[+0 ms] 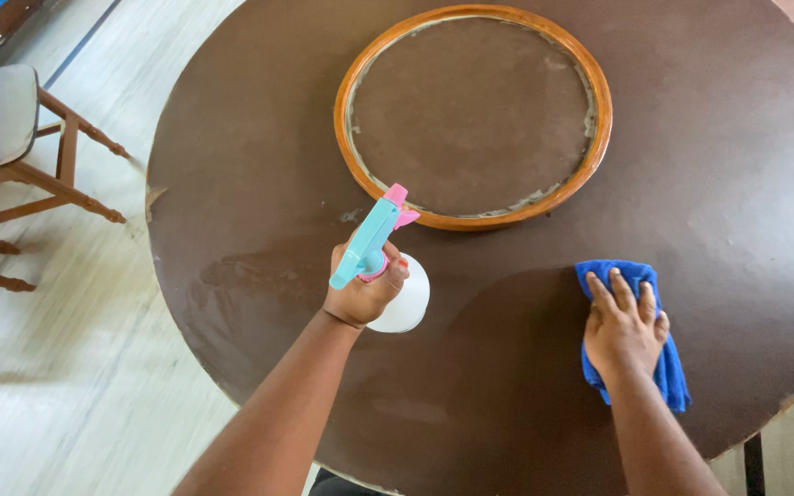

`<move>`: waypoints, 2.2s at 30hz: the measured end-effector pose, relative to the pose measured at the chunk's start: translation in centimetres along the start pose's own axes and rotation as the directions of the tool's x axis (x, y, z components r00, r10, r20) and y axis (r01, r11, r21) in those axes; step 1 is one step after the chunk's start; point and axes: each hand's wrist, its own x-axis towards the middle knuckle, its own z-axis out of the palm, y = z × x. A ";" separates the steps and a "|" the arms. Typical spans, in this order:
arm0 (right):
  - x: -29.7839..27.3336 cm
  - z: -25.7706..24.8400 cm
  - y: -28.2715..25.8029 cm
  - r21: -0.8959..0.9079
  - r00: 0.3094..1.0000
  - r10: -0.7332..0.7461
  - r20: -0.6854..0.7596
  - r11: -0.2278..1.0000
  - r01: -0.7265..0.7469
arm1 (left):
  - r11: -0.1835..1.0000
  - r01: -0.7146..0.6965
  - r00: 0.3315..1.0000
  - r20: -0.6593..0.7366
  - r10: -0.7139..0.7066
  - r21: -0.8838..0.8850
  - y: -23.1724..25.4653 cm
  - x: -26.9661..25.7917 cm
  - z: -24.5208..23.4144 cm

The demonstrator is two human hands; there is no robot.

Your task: The person sprays a cleaning solution onto a round wooden table and wipes the surface with a blue cloth. They work in a circular pattern around a central wooden ring, repeatedly spraying and wiping the table surface.

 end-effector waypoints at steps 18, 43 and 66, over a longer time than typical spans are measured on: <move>4.6 0.9 -3.7 0.012 0.954 0.260 0.149 0.964 -0.265 | 0.993 -0.025 0.992 -0.117 0.038 0.112 0.6 1.0 1.2; -4.8 -1.9 -17.3 0.065 0.935 -0.299 0.191 0.954 0.292 | 0.986 0.040 0.985 -0.171 -0.012 0.161 1.1 1.3 1.8; 10.3 2.5 -5.4 -0.029 0.980 0.113 0.164 0.994 -0.110 | 0.998 0.067 0.982 -0.178 -0.064 0.014 1.0 1.3 2.1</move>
